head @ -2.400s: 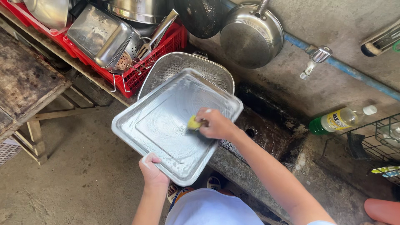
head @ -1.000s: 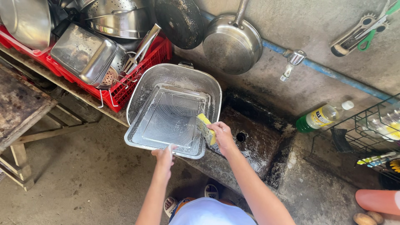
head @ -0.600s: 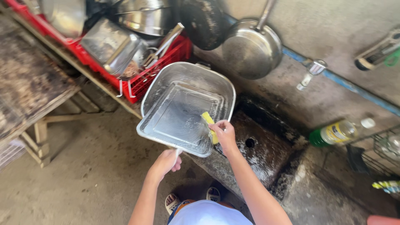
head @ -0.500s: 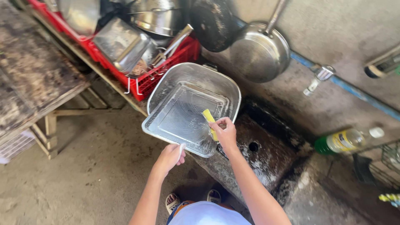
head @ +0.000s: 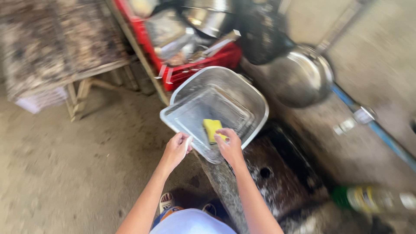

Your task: The person washes a metal pan and a metal tray using a sponge and dish soap at an outdoor sink.

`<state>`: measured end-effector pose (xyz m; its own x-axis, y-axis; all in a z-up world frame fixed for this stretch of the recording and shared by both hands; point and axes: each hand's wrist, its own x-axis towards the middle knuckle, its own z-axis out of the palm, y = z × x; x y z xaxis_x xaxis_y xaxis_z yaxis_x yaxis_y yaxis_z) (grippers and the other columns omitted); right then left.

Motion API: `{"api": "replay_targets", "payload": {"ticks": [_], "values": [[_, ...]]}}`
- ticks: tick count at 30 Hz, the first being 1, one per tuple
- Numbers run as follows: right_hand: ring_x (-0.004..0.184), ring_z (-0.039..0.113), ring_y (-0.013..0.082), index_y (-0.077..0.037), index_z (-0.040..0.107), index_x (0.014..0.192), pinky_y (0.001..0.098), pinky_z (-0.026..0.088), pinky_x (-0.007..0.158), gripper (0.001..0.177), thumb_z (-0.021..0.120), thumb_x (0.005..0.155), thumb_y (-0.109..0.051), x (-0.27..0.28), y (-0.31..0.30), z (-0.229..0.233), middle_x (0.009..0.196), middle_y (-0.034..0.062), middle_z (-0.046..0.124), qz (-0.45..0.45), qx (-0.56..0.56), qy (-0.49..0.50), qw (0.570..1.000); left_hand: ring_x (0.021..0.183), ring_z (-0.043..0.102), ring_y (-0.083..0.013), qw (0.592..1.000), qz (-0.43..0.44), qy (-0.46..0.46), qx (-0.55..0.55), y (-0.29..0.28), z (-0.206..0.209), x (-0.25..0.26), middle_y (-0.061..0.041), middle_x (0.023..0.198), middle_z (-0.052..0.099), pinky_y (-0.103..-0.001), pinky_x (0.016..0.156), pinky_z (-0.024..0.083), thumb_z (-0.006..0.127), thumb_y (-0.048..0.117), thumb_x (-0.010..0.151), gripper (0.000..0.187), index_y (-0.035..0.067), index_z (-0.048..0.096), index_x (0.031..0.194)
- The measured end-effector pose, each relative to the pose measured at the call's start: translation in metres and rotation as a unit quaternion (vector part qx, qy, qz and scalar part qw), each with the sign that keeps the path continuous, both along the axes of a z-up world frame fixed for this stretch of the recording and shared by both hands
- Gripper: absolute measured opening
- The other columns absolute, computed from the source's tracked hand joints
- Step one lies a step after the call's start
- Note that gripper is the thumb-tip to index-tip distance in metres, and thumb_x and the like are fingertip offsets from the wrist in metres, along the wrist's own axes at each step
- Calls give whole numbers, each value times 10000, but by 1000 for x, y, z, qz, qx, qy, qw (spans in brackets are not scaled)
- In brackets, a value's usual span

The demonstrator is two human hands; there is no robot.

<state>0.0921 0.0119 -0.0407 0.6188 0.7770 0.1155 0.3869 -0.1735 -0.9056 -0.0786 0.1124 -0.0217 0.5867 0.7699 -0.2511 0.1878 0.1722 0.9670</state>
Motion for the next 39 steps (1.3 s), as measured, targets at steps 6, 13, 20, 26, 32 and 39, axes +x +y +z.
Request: {"api": "replay_targets", "payload": {"ticks": [6, 13, 20, 26, 32, 39], "values": [[851, 622, 133, -52, 633, 884, 266, 459, 699, 141, 640, 769, -133, -17, 31, 7, 878, 22, 661, 51, 37, 25, 998, 587, 518, -91, 995, 95, -10, 36, -3, 8, -65, -26, 646, 569, -232, 546, 437, 511, 230, 869, 222, 20, 578, 850], [740, 563, 102, -12, 623, 848, 242, 449, 672, 95, 610, 801, -94, -102, 66, 36, 784, 37, 623, 177, 62, 124, 974, 625, 519, -86, 963, 270, -3, -18, -14, 4, -185, -10, 670, 555, -230, 589, 437, 493, 229, 859, 213, 42, 595, 855], [709, 521, 95, -38, 608, 861, 237, 437, 648, 64, 612, 819, -86, -231, 123, 37, 782, 13, 593, 401, -55, 243, 882, 609, 518, -71, 911, 411, -14, -30, 9, -16, -302, 12, 663, 576, -225, 524, 366, 463, 272, 872, 233, 96, 614, 849], [782, 593, 117, -79, 598, 817, 282, 473, 690, 64, 578, 808, -140, -353, 212, 33, 827, 23, 631, 415, -138, 308, 845, 600, 523, -72, 877, 479, -5, -35, 59, -32, -416, 7, 657, 586, -224, 516, 368, 455, 273, 873, 240, 106, 626, 845], [829, 594, 141, -75, 577, 795, 301, 471, 734, 96, 568, 818, -169, -464, 305, 40, 874, 43, 637, 394, -178, 355, 829, 609, 532, -79, 854, 517, -34, -50, 124, -39, -526, 3, 672, 592, -229, 529, 373, 462, 242, 866, 226, 91, 628, 849], [807, 589, 153, -78, 581, 808, 310, 469, 720, 110, 579, 815, -188, -553, 433, 19, 859, 59, 630, 409, -181, 410, 795, 606, 544, -104, 807, 578, -82, -91, 240, -50, -612, -19, 671, 590, -255, 536, 406, 430, 243, 876, 277, 74, 643, 821]]}}
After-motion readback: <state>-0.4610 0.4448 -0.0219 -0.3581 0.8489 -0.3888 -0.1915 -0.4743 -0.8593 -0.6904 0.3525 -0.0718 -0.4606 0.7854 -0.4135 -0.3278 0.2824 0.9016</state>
